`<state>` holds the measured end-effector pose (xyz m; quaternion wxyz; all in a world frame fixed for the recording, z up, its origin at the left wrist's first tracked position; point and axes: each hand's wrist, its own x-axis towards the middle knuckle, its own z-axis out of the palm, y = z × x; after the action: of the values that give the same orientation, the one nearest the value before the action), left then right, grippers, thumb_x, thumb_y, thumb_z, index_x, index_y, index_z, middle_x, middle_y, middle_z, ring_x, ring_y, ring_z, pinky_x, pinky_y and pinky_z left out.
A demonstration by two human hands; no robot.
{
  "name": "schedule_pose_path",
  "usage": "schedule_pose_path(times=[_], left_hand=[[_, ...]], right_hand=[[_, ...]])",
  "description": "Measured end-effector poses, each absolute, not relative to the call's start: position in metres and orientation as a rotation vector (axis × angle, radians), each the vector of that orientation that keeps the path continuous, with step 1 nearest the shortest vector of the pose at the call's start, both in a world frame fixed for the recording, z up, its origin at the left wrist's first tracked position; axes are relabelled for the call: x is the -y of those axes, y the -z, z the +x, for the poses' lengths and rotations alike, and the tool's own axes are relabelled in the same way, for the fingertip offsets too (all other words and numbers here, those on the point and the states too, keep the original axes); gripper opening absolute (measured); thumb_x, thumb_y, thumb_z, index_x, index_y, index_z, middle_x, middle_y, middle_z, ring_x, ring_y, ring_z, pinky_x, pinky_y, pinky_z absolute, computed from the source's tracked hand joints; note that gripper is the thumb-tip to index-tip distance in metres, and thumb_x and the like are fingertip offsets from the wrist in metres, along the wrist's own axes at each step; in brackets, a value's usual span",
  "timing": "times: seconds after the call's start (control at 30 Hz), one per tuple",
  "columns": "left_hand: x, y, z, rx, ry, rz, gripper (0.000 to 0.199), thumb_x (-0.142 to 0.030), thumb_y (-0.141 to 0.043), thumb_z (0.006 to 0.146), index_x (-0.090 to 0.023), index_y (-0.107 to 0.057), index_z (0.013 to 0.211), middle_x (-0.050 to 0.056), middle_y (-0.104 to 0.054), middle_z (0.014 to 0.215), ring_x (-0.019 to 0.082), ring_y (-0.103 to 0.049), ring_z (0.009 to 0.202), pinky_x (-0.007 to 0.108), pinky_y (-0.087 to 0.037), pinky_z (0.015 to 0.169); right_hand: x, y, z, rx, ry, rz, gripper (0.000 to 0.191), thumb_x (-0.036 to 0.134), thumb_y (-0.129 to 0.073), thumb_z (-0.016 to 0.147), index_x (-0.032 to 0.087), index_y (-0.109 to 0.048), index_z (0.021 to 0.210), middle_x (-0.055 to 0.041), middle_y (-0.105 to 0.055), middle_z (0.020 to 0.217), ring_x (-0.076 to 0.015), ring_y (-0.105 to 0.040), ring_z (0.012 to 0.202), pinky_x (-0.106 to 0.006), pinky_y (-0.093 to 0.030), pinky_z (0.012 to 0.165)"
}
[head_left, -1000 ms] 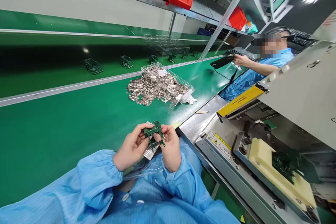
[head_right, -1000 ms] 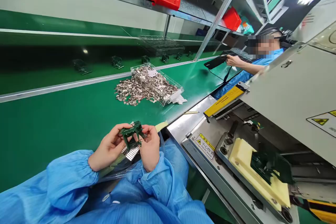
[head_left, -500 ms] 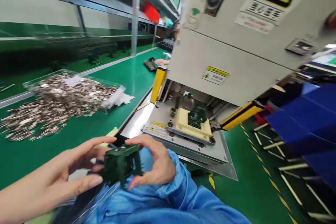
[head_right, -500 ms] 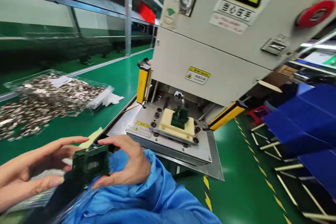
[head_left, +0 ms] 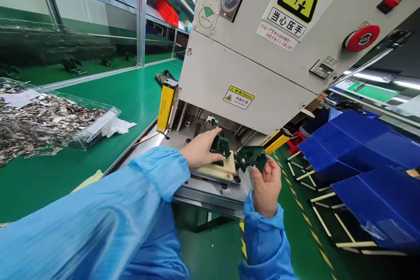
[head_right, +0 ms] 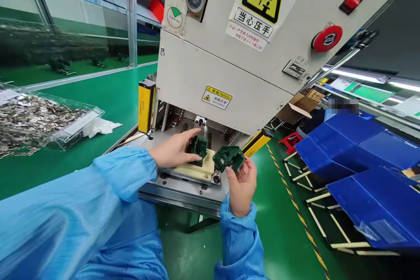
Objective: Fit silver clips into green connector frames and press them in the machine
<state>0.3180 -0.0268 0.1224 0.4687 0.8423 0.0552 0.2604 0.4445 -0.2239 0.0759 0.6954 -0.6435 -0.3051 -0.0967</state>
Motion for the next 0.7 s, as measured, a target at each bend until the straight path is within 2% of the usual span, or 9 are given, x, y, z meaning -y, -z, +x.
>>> schedule_pose_path(times=[0.1, 0.2, 0.3, 0.4, 0.47, 0.53, 0.6, 0.7], left_hand=[[0.024, -0.131, 0.295, -0.145, -0.692, 1.899, 0.081, -0.028, -0.081, 0.063, -0.018, -0.047, 0.136, 0.016, -0.058, 0.132, 0.032, -0.060, 0.116, 0.047, -0.049, 0.100], [0.015, -0.134, 0.241, -0.239, -0.655, 1.828, 0.073, -0.031, -0.082, 0.061, -0.021, -0.056, 0.128, 0.011, -0.063, 0.126, 0.030, -0.064, 0.110, 0.043, -0.053, 0.096], [0.001, -0.122, 0.176, -0.422, -0.551, 1.873, 0.064, -0.029, -0.082, 0.061, -0.029, -0.060, 0.122, 0.004, -0.066, 0.122, 0.029, -0.065, 0.107, 0.038, -0.057, 0.090], [-0.012, -0.103, 0.121, -0.623, -0.438, 1.906, 0.060, -0.033, -0.080, 0.063, -0.040, -0.060, 0.119, -0.005, -0.067, 0.121, 0.030, -0.064, 0.109, 0.042, -0.058, 0.085], [-0.017, -0.093, 0.098, -0.669, -0.356, 1.922, 0.057, -0.036, -0.079, 0.065, -0.045, -0.059, 0.118, -0.009, -0.067, 0.121, 0.031, -0.062, 0.113, 0.047, -0.055, 0.087], [-0.020, -0.084, 0.088, -0.685, -0.293, 1.946, 0.053, -0.038, -0.076, 0.068, -0.045, -0.060, 0.118, -0.007, -0.063, 0.128, 0.032, -0.056, 0.122, 0.049, -0.050, 0.094], [-0.021, -0.077, 0.089, -0.696, -0.256, 1.954, 0.050, -0.039, -0.076, 0.069, -0.040, -0.062, 0.117, -0.001, -0.051, 0.142, 0.033, -0.048, 0.129, 0.048, -0.045, 0.101], [-0.026, -0.066, 0.100, -0.650, -0.233, 1.949, 0.058, -0.039, -0.081, 0.060, -0.030, -0.066, 0.115, 0.009, -0.040, 0.150, 0.037, -0.042, 0.134, 0.048, -0.040, 0.105]], right_hand=[[0.204, -0.089, 0.447, 0.862, 0.150, -1.512, 0.062, 0.040, -0.079, 0.070, 0.019, -0.050, 0.120, -0.0135, -0.063, 0.115, -0.0263, -0.061, 0.106, -0.039, -0.051, 0.085], [0.182, -0.102, 0.448, 1.079, 0.148, -1.646, 0.062, 0.042, -0.080, 0.069, 0.021, -0.052, 0.121, -0.0116, -0.063, 0.116, -0.0272, -0.060, 0.107, -0.038, -0.051, 0.082], [0.168, -0.112, 0.447, 1.269, 0.049, -1.740, 0.059, 0.044, -0.079, 0.068, 0.022, -0.056, 0.118, -0.0077, -0.068, 0.107, -0.0259, -0.063, 0.102, -0.039, -0.050, 0.085], [0.162, -0.115, 0.446, 1.307, -0.116, -1.768, 0.053, 0.044, -0.078, 0.070, 0.022, -0.058, 0.113, -0.0054, -0.071, 0.096, -0.0248, -0.066, 0.094, -0.040, -0.050, 0.086], [0.164, -0.113, 0.445, 1.291, -0.172, -1.763, 0.056, 0.045, -0.077, 0.070, 0.022, -0.057, 0.118, -0.0068, -0.071, 0.102, -0.0260, -0.065, 0.100, -0.042, -0.048, 0.090], [0.174, -0.105, 0.446, 1.267, -0.113, -1.777, 0.063, 0.047, -0.075, 0.072, 0.023, -0.053, 0.126, -0.0095, -0.065, 0.118, -0.0278, -0.059, 0.113, -0.045, -0.043, 0.098], [0.195, -0.091, 0.449, 1.155, 0.094, -1.836, 0.066, 0.052, -0.069, 0.075, 0.022, -0.050, 0.132, -0.0114, -0.057, 0.131, -0.0292, -0.052, 0.122, -0.047, -0.040, 0.101], [0.243, -0.060, 0.458, 0.707, 0.421, -2.016, 0.070, 0.062, -0.060, 0.077, 0.017, -0.052, 0.130, -0.0169, -0.059, 0.126, -0.0326, -0.057, 0.111, -0.051, -0.043, 0.093]])
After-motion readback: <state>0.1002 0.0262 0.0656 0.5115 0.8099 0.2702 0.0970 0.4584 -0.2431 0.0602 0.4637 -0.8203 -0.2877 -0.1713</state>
